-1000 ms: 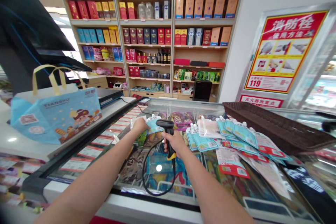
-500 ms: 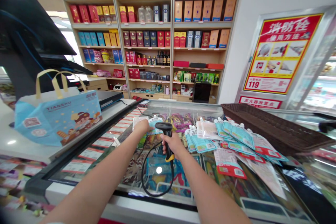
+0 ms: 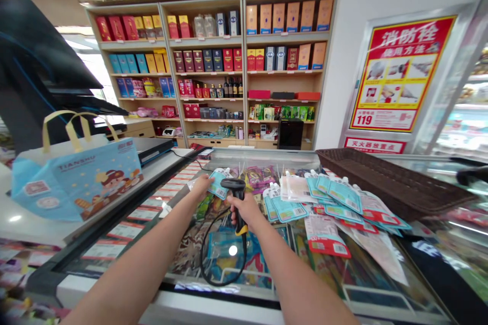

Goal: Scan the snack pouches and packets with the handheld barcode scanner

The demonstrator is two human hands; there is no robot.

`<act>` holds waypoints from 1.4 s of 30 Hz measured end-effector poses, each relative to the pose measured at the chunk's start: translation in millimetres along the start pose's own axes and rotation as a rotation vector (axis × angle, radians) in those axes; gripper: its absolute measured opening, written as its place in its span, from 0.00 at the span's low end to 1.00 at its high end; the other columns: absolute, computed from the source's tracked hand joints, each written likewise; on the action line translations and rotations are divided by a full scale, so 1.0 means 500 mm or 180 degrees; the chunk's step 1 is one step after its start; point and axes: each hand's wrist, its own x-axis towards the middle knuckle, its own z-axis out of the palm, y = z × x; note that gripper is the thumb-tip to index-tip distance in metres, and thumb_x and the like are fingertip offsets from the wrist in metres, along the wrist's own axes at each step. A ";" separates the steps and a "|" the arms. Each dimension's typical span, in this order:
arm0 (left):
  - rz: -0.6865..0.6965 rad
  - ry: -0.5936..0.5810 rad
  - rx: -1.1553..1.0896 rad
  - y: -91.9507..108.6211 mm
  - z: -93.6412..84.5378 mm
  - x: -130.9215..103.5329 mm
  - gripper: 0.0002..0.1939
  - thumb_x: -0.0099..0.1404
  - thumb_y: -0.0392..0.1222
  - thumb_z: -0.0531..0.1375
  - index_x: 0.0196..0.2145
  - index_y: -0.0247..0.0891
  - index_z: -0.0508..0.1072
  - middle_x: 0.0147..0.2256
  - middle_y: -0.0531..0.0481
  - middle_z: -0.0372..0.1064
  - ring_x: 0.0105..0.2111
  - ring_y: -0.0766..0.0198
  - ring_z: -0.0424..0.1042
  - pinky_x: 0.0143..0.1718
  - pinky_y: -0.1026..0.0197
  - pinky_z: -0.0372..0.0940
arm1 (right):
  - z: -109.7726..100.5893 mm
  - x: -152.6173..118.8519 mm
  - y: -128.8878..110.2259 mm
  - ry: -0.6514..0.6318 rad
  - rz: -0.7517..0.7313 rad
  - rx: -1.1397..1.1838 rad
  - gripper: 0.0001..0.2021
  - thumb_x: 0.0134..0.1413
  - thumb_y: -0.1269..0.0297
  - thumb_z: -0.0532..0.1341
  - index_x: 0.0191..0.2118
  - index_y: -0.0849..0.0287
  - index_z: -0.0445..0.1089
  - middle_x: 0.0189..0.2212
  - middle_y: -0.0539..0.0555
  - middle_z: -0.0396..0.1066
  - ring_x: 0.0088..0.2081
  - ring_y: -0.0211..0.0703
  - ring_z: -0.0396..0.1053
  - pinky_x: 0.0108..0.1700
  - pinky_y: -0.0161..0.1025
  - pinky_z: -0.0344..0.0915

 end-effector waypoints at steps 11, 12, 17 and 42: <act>0.0034 0.0388 -0.2058 0.010 -0.023 -0.010 0.11 0.61 0.42 0.49 0.42 0.41 0.61 0.33 0.53 0.68 0.28 0.67 0.71 0.31 0.60 0.69 | -0.009 -0.019 -0.016 -0.0164 -0.0167 -0.0102 0.19 0.37 0.50 0.67 0.26 0.59 0.63 0.13 0.44 0.62 0.13 0.32 0.59 0.16 0.32 0.62; 0.0054 0.0391 -0.2027 0.010 -0.022 -0.012 0.11 0.61 0.42 0.49 0.42 0.41 0.61 0.34 0.52 0.69 0.28 0.66 0.71 0.31 0.60 0.69 | -0.008 -0.020 -0.017 -0.0173 -0.0151 -0.0143 0.19 0.38 0.50 0.67 0.25 0.59 0.62 0.12 0.44 0.61 0.12 0.32 0.59 0.16 0.32 0.62; 0.0173 0.0515 -0.1676 0.003 -0.020 -0.009 0.13 0.63 0.45 0.48 0.43 0.40 0.62 0.37 0.49 0.71 0.32 0.65 0.73 0.31 0.61 0.70 | -0.002 -0.026 -0.014 -0.0131 -0.0132 -0.0177 0.19 0.35 0.50 0.68 0.26 0.58 0.62 0.13 0.43 0.62 0.13 0.32 0.59 0.15 0.33 0.61; -0.0105 -0.0245 -0.2084 0.132 0.108 -0.076 0.17 0.60 0.41 0.50 0.47 0.39 0.66 0.32 0.50 0.71 0.27 0.64 0.72 0.28 0.60 0.69 | -0.114 -0.073 -0.113 0.0162 -0.0289 0.0030 0.20 0.35 0.53 0.69 0.28 0.58 0.62 0.14 0.43 0.63 0.13 0.32 0.60 0.15 0.31 0.61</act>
